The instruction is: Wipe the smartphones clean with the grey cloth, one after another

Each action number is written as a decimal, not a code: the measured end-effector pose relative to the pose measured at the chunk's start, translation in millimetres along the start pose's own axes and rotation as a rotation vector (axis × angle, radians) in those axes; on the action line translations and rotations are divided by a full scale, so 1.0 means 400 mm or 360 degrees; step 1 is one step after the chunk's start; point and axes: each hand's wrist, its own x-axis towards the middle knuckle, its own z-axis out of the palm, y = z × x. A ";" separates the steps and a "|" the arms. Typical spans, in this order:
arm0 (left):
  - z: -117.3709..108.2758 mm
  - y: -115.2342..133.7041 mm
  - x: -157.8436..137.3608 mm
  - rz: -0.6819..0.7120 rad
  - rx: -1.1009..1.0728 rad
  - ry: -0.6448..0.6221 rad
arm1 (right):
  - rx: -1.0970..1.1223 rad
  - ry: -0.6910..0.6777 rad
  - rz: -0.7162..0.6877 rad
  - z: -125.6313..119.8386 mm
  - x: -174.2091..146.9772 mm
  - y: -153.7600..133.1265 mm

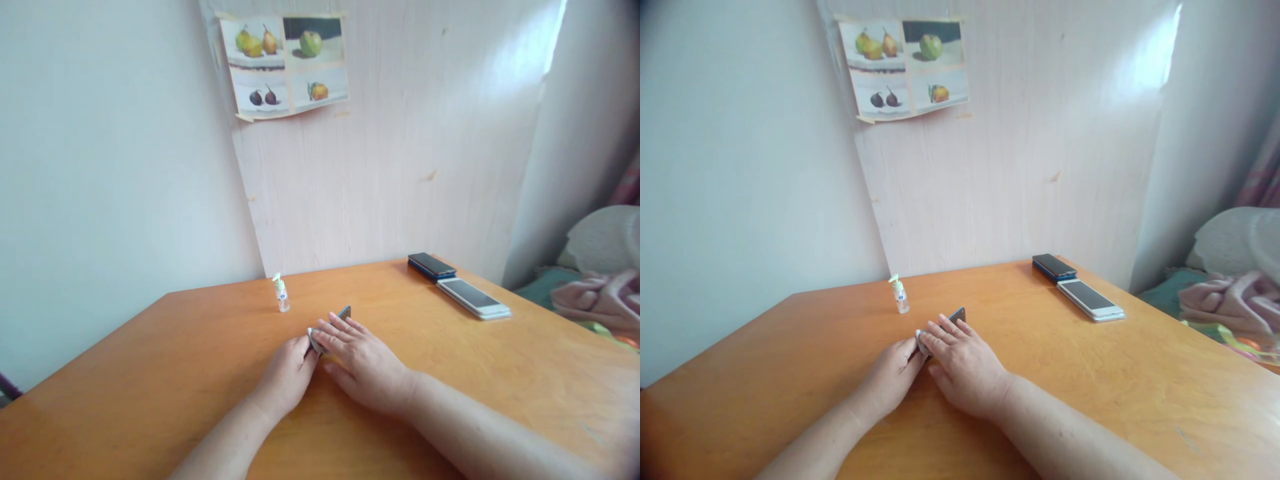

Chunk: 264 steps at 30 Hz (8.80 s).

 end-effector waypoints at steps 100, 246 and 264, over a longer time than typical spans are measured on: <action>0.008 0.011 -0.009 0.0044 -0.0039 -0.0011 | -0.0221 -0.0036 0.0422 -0.018 -0.023 0.057; 0.025 0.016 -0.010 0.0099 0.0178 0.0074 | 0.0616 0.0459 0.0809 0.035 -0.024 0.127; 0.024 0.015 -0.010 0.0125 0.0156 0.0041 | 0.0681 0.0277 0.0599 0.041 -0.021 0.071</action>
